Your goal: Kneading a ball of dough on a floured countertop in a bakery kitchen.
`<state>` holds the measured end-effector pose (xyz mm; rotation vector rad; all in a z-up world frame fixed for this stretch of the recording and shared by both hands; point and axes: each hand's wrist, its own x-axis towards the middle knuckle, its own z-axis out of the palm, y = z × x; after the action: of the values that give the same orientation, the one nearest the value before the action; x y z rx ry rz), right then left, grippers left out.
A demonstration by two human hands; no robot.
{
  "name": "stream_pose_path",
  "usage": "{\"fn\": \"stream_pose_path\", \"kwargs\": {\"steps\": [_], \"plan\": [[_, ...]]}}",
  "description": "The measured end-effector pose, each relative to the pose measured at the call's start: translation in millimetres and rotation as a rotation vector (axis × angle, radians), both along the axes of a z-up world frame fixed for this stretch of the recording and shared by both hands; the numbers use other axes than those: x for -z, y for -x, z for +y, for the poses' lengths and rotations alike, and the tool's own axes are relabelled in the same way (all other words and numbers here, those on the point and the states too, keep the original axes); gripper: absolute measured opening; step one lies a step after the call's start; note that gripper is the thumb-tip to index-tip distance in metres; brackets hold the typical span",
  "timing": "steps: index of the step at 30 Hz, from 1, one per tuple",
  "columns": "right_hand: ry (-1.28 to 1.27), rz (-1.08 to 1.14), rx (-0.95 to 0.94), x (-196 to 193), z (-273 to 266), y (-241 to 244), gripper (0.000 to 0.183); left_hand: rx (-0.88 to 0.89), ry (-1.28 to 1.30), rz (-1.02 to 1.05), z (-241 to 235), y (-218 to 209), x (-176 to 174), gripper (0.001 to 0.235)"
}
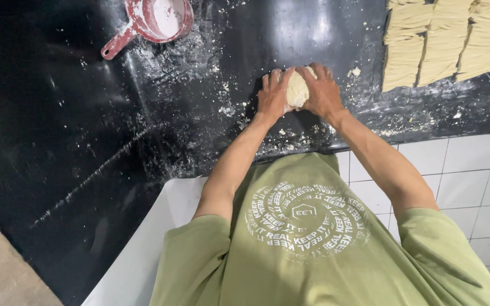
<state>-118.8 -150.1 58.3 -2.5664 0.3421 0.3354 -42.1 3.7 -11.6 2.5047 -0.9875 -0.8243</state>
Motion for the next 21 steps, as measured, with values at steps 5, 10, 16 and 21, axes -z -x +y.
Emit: {"fn": "stream_pose_path", "kwargs": {"steps": [5,10,16,21], "plan": [[-0.003,0.057,0.008,46,-19,-4,0.104,-0.018,0.000,0.014,-7,-10,6,0.117],[-0.003,0.134,0.037,72,-31,-8,0.096,0.005,-0.005,0.020,-13,-22,18,0.113],[0.019,0.076,0.035,57,-26,-6,0.067,0.004,0.023,-0.003,-14,-25,11,0.101],[0.062,-0.083,0.014,60,-21,6,0.038,0.042,0.039,-0.070,-6,-21,-7,0.098]]}}
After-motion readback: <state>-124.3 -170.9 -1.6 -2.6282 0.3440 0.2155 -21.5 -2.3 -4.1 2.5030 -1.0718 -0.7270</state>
